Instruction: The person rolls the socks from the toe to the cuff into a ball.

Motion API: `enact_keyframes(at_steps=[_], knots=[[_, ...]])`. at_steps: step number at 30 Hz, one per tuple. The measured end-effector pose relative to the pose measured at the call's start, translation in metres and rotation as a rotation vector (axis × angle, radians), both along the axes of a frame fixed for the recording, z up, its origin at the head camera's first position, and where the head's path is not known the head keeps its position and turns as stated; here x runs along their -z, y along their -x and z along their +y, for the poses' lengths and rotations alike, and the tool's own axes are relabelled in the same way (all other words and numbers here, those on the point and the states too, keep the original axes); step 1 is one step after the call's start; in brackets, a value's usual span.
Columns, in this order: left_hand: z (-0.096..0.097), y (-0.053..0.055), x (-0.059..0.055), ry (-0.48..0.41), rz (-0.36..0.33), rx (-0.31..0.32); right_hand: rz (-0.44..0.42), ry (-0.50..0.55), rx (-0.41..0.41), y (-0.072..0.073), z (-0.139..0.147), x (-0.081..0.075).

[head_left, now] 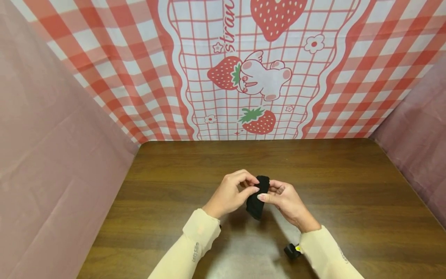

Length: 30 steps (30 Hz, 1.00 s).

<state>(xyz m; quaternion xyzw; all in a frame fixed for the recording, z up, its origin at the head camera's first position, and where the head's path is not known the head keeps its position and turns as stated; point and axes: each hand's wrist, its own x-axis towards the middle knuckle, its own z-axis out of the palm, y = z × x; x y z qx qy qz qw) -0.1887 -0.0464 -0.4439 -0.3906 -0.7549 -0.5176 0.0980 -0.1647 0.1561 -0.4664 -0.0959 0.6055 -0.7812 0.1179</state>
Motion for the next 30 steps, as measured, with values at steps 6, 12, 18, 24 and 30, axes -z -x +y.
enact_keyframes(at_steps=[6,12,18,24,30], knots=[[-0.001,-0.002,0.001,-0.01,0.039,-0.034,0.054,-0.039,-0.023,0.0,-0.001,-0.002],[0.002,-0.005,0.0,0.017,0.185,-0.106,0.064,-0.045,0.032,-0.002,-0.006,-0.007],[0.003,-0.008,-0.002,0.124,0.311,-0.141,0.051,-0.004,0.124,-0.003,-0.008,-0.011],[0.005,-0.011,-0.002,0.202,0.372,-0.186,0.059,0.073,0.298,-0.004,-0.011,-0.013],[0.007,-0.014,-0.001,0.194,0.342,-0.173,0.099,0.176,0.495,-0.002,-0.019,-0.014]])
